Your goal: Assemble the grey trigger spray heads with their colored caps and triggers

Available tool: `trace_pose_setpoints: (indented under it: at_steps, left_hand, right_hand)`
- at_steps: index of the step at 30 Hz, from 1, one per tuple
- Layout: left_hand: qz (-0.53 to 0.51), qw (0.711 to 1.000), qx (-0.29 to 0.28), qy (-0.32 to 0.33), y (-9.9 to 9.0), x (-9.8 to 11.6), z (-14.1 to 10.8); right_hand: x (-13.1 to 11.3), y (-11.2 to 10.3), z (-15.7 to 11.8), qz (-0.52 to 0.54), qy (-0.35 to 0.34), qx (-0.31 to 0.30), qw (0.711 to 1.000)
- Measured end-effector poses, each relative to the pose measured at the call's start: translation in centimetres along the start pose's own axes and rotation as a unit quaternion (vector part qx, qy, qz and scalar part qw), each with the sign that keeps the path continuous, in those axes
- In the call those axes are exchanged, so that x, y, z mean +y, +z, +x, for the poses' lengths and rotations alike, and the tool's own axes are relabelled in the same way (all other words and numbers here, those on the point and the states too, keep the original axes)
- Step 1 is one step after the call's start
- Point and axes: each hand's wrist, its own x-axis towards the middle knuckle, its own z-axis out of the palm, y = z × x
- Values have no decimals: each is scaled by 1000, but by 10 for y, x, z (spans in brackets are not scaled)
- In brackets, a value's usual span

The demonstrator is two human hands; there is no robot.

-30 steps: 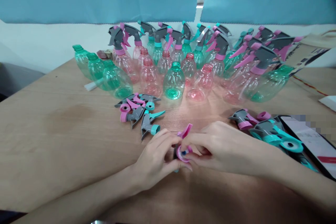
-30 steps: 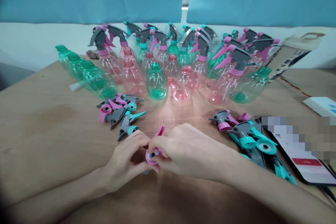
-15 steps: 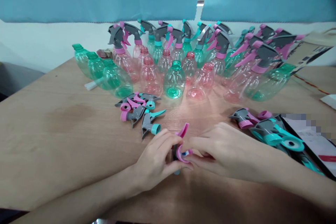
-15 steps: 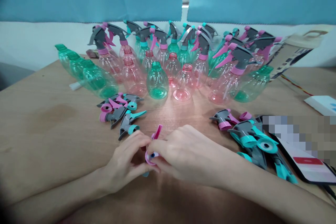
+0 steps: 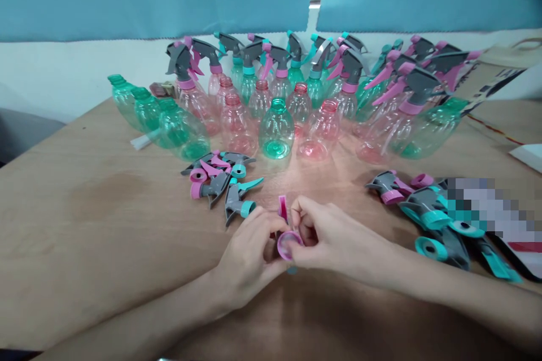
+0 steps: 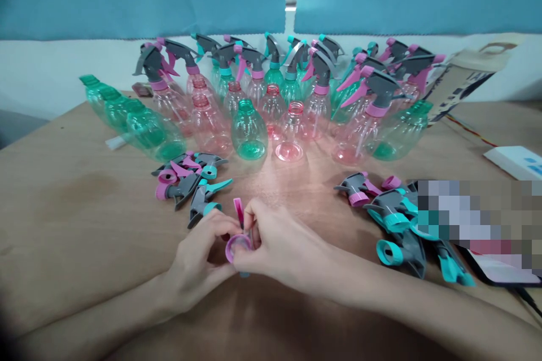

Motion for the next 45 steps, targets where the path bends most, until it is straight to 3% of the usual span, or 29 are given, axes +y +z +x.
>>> trace_pose_setpoints:
  at_steps: [4,7,12,21,30,34,40,45]
  left_hand:
    - [18,1000,16,19,-2,0,2]
    - [29,999,23,32,-5,0,3]
    - [56,998,12,31,-8,2,2]
    - [98,994,26,51,-6,0,-3]
    - [127,989,25,71,-6,1,-4]
    - [122,990,28,58,-6,0,-3]
    - [115,992,26,47,-5,1,-2]
    - [117,992,17,50,-4,1,0]
  right_hand:
    - [2,-1,3,113,53,-55,991]
    - [3,-6,4,219,71,-119,966]
    - [-1,-14,3,235,78,-185,951]
    - [0,2,1,218,84,-107,967]
    - [3,12,-7,181,19,-20,983]
    - [0,7,-6,182,12,-32,983]
    - [-6,-5,-7,153,42,-103,982]
    - [-1,-5,-10,80,24,-79,993]
